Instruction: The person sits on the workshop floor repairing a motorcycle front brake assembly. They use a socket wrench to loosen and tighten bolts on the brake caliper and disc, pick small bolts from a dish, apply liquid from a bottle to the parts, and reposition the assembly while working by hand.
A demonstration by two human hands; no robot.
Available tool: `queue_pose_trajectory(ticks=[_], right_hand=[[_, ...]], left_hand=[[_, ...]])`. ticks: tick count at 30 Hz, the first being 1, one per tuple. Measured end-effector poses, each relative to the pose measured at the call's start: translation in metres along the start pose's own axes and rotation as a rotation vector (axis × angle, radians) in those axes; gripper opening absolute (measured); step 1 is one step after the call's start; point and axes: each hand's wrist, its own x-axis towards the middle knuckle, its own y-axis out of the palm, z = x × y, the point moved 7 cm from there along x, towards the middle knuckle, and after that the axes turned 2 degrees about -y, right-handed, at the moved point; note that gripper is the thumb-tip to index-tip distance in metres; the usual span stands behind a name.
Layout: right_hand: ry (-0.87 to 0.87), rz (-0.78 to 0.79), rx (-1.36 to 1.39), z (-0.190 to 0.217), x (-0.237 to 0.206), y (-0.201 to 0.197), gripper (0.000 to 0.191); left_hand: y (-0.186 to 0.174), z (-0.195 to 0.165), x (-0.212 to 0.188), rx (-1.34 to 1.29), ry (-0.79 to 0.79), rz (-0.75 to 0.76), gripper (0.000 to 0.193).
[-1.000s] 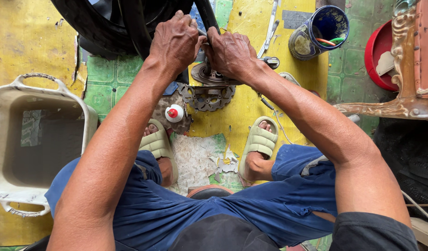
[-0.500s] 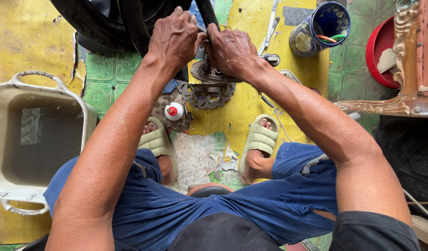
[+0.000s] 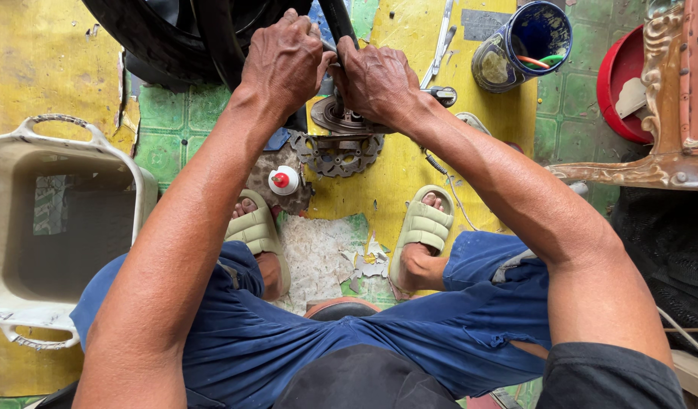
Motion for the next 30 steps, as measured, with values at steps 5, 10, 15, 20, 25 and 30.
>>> queue_pose_trajectory(ticks=[5,10,15,20,25,30], right_hand=[[-0.013,-0.008,-0.012,0.0005,-0.0002,0.0005,0.033],[-0.009,-0.005,-0.016,-0.0001,0.0000,0.0010,0.033],[-0.022,-0.015,-0.013,0.0009,-0.0004,-0.0003,0.032],[-0.019,-0.012,-0.008,0.0005,-0.0005,-0.0004,0.032],[-0.025,-0.014,-0.007,0.0006,-0.0009,-0.0010,0.032],[-0.024,-0.008,-0.021,0.0005,-0.0009,-0.0003,0.032]], left_hand=[[-0.0004,0.0003,0.0000,-0.004,-0.007,0.003,0.036],[0.0005,-0.0006,0.0001,0.024,-0.003,-0.005,0.036],[0.0013,-0.0006,0.0001,0.031,-0.002,-0.011,0.038],[0.0029,0.0008,0.0001,0.015,-0.007,0.008,0.037],[0.0032,-0.0001,0.0003,0.021,-0.010,0.004,0.038],[0.0014,-0.0010,0.0001,0.007,-0.002,-0.012,0.036]])
